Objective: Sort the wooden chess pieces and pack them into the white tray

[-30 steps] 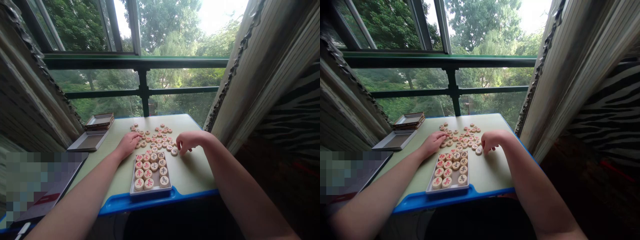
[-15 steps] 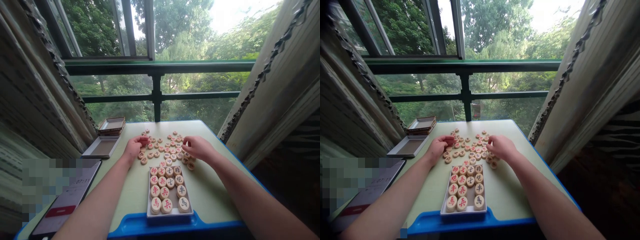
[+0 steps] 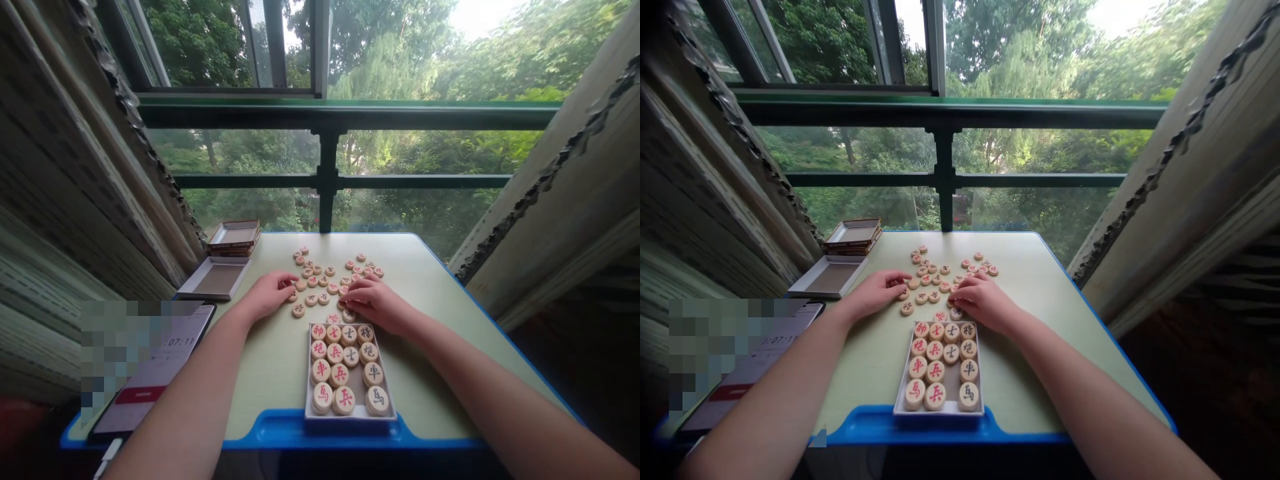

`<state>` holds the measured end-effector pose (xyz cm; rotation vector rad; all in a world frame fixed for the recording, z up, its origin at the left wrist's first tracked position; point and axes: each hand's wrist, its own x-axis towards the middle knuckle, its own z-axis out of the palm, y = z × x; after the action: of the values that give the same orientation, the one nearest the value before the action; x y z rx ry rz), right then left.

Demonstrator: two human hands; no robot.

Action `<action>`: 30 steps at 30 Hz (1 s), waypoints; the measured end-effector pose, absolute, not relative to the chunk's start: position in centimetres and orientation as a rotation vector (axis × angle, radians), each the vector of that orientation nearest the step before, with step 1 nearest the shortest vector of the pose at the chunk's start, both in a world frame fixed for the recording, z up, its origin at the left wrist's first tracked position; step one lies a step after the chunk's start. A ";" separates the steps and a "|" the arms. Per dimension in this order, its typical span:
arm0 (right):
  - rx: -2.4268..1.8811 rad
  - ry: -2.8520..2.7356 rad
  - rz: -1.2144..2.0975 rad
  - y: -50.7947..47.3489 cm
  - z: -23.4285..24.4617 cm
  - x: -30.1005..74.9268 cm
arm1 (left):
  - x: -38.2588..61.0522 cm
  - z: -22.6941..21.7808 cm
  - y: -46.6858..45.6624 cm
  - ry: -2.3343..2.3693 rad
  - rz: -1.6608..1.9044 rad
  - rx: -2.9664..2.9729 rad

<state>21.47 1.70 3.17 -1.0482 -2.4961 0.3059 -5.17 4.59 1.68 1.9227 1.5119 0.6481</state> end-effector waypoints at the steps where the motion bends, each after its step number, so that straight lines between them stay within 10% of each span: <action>1: -1.053 -2.484 0.297 1.7 3.1 21.5 | -5.1 1.7 4.6 1.521 0.653 1.934; 30: -1.243 -2.264 0.140 2.3 3.1 22.6 | -3.6 -0.1 6.0 1.677 0.773 2.367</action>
<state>22.56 2.30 3.07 -1.2434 -2.2645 0.1396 -3.56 6.00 -0.10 2.3674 1.6766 0.7726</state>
